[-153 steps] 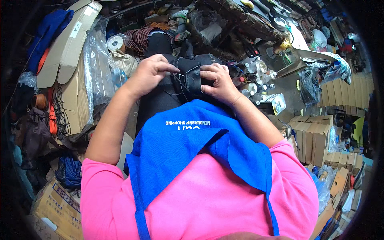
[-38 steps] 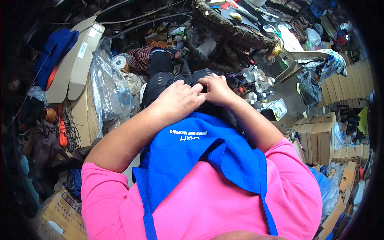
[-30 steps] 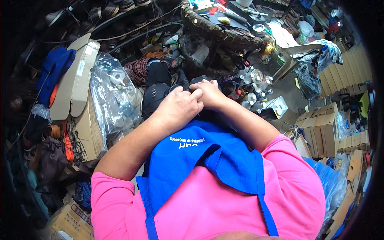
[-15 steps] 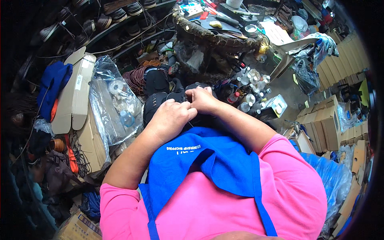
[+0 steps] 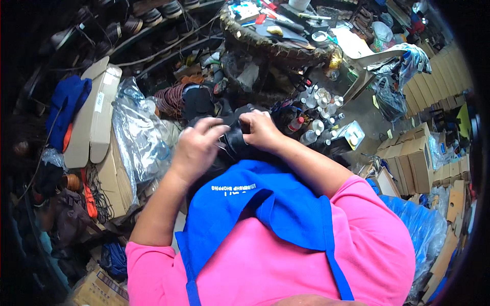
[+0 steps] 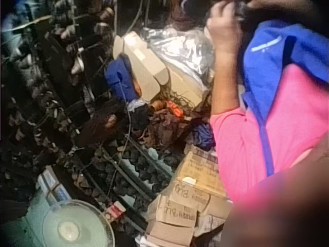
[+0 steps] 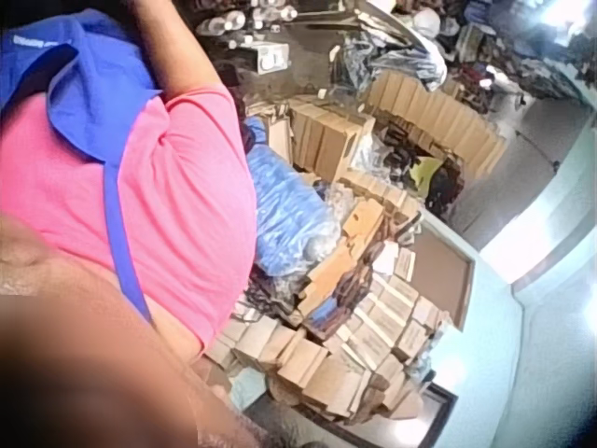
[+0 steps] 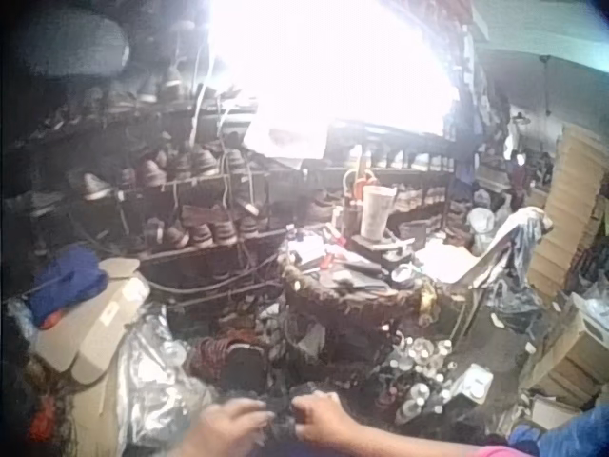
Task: Sewing a black leather shoe upper by hand with a needle and thread.
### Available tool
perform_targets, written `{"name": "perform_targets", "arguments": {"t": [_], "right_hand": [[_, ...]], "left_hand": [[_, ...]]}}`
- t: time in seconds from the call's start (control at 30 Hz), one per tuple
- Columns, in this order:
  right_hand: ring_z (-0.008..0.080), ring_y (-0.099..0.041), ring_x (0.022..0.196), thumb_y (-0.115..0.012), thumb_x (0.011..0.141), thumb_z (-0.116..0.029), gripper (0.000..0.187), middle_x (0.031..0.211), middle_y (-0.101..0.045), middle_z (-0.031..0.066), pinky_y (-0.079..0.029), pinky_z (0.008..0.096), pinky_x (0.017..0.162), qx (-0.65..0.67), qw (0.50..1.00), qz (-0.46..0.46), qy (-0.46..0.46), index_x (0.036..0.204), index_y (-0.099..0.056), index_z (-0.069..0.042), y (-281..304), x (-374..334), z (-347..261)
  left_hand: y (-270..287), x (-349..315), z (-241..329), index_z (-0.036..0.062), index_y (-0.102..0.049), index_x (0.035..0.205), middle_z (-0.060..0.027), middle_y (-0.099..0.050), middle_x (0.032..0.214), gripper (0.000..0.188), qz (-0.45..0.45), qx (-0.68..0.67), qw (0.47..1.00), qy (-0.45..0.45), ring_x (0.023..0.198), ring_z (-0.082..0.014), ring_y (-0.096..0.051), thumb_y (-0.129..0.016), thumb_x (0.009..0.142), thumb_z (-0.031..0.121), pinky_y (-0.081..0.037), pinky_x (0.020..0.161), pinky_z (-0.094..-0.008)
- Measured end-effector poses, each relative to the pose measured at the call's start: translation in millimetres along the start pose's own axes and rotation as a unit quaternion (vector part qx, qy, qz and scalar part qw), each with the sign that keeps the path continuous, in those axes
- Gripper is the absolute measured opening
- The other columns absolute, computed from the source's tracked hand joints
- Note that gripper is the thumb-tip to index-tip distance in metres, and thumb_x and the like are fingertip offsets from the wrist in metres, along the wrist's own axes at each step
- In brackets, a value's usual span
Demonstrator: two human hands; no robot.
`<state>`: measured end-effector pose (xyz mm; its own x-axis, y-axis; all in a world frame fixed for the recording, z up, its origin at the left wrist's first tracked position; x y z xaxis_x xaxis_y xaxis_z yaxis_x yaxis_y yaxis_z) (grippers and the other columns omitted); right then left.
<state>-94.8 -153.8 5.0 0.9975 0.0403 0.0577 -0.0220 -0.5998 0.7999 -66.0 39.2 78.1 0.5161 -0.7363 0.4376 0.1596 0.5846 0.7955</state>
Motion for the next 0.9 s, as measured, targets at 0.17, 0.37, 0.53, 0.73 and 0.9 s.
{"name": "perform_targets", "arguments": {"t": [0.17, 0.37, 0.53, 0.73, 0.9], "right_hand": [[0.0265, -0.059, 0.079, -0.07, 0.068, -0.017, 0.015, 0.075, -0.062, 0.0057, -0.04, 0.0403, 0.081, 0.071, 0.993, 0.031, 0.094, 0.077, -0.061, -0.009, 13, -14, -3], [0.0263, -0.063, 0.078, -0.072, 0.069, -0.014, 0.021, 0.08, -0.066, 0.0094, -0.046, 0.0348, 0.079, 0.104, 0.989, 0.009, 0.107, 0.087, -0.066, -0.005, 17, -16, -9], [0.0271, -0.063, 0.08, -0.074, 0.068, -0.015, 0.029, 0.087, -0.067, 0.0125, -0.047, 0.0364, 0.08, 0.141, 0.978, 0.06, 0.14, 0.093, -0.068, -0.004, 10, -16, 0], [0.0233, -0.063, 0.083, -0.074, 0.068, -0.015, 0.03, 0.087, -0.067, 0.0112, -0.049, 0.0329, 0.075, 0.168, 0.983, -0.028, 0.07, 0.094, -0.068, -0.002, 3, -5, 7], [0.0232, -0.063, 0.083, -0.074, 0.066, -0.015, 0.03, 0.087, -0.067, 0.0112, -0.05, 0.0332, 0.075, 0.181, 0.982, 0.0, 0.059, 0.093, -0.068, -0.002, 5, -5, -1]], "left_hand": [[4, -21, -34, 0.0064, -0.067, 0.086, -0.0105, -0.063, 0.084, 0.013, -0.016, -0.102, 0.992, 0.079, 0.076, -0.0303, -0.064, -0.069, 0.074, 0.004, -0.051, 0.067, -0.0381], [8, 1, -42, 0.0051, -0.066, 0.09, -0.0107, -0.061, 0.086, 0.018, -0.018, -0.015, 1.0, 0.019, 0.078, -0.0303, -0.062, -0.066, 0.074, -0.003, -0.05, 0.069, -0.0369], [-6, -5, -53, 0.0102, -0.069, 0.093, -0.0093, -0.058, 0.088, 0.025, -0.067, -0.112, 0.99, 0.054, 0.081, -0.0285, -0.063, -0.062, 0.074, -0.005, -0.051, 0.071, -0.0359], [-8, -13, -54, 0.0154, -0.071, 0.103, -0.009, -0.055, 0.084, 0.036, -0.114, -0.181, 0.971, 0.106, 0.079, -0.0239, -0.061, -0.062, 0.076, -0.007, -0.049, 0.071, -0.033], [-9, -15, -60, 0.0173, -0.072, 0.102, -0.0089, -0.049, 0.078, 0.036, -0.105, -0.16, 0.976, 0.107, 0.071, -0.0234, -0.055, -0.062, 0.077, -0.006, -0.046, 0.066, -0.033]]}}
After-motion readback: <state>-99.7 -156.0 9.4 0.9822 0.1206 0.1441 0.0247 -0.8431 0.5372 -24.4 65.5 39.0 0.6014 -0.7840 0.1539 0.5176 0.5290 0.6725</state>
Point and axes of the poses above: each hand's wrist, its own x-axis towards the middle knuckle, its own y-axis out of the back of the hand, z = x × y, the point moved 3 cm from there along x, towards the middle knuckle
